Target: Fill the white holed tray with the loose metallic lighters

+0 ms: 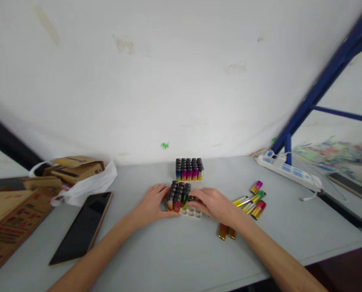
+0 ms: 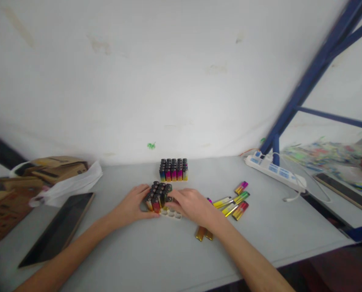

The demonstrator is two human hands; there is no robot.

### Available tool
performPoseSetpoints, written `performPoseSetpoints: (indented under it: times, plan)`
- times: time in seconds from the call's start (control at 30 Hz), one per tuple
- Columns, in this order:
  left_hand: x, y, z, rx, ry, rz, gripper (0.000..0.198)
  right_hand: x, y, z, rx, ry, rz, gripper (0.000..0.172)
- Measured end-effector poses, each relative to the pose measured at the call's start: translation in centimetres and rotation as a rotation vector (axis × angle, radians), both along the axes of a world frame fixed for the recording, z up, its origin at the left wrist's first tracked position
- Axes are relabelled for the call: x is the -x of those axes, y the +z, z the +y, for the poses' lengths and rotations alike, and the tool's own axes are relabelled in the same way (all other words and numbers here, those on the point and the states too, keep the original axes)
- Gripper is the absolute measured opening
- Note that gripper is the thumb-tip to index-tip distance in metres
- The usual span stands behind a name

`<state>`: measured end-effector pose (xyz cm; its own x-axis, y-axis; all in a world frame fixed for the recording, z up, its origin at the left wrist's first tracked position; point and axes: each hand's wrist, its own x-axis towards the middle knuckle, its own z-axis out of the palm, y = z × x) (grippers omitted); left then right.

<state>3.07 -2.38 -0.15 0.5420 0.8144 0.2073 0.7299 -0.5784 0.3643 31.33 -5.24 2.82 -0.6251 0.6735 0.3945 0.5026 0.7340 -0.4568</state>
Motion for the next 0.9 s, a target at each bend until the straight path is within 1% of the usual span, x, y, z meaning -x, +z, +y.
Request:
performPoseSetpoints:
  times: [0.17,0.23,0.33,0.37,0.4,0.43,0.47,0.5,0.57,0.63,0.67,0.73,0.77,0.83,0.9]
  plan:
    - [0.2,-0.3,0.2,-0.009,-0.004,-0.01,0.068,1.0,-0.9,-0.1,-0.046,-0.112,-0.043,0.041]
    - [0.2,-0.4,0.3,-0.011,-0.008,-0.018,0.069,1.3,-1.1,-0.1,-0.063,-0.135,-0.056,0.043]
    - [0.4,-0.6,0.5,-0.015,-0.012,-0.011,0.072,0.6,-0.5,0.3,-0.062,-0.159,-0.084,0.05]
    - [0.4,-0.6,0.6,-0.018,-0.01,-0.008,0.072,-0.1,-0.2,0.6,-0.05,-0.193,-0.081,0.051]
    - [0.5,-0.7,0.6,-0.019,-0.009,-0.007,0.073,-1.1,0.3,1.0,-0.033,-0.255,-0.075,0.051]
    - [0.5,-0.7,0.6,-0.02,-0.006,-0.008,0.073,-2.3,0.8,1.3,-0.01,-0.349,-0.067,0.049]
    - [0.5,-0.7,0.7,-0.02,-0.003,-0.01,0.073,-3.7,1.3,1.7,0.018,-0.48,-0.068,0.044]
    - [0.5,-0.7,0.7,-0.018,-0.001,-0.011,0.074,-5.3,1.8,2.1,0.053,-0.639,-0.109,0.04]
    - [0.5,-0.6,0.6,-0.014,0.0,-0.014,0.073,-9.0,2.4,2.6,0.162,-0.964,-0.274,0.035]
    - [0.4,-0.5,0.6,-0.01,0.003,-0.011,0.072,-12.6,2.6,2.8,0.271,-1.22,-0.382,0.041]
    - [0.4,-0.5,0.5,-0.007,0.006,-0.006,0.072,-14.3,2.5,2.9,0.324,-1.292,-0.411,0.044]
    - [0.3,-0.4,0.5,-0.002,0.015,0.005,0.072,-16.7,1.9,3.0,0.416,-1.356,-0.436,0.047]
    - [0.2,-0.3,0.5,0.001,0.016,0.008,0.072,-17.4,1.5,3.0,0.457,-1.351,-0.449,0.048]
    - [0.2,-0.2,0.4,0.006,0.017,0.012,0.072,-17.8,0.7,3.3,0.492,-1.31,-0.471,0.047]
    - [0.1,-0.1,0.4,0.006,0.016,0.012,0.071,-16.9,0.1,3.8,0.453,-1.259,-0.457,0.045]
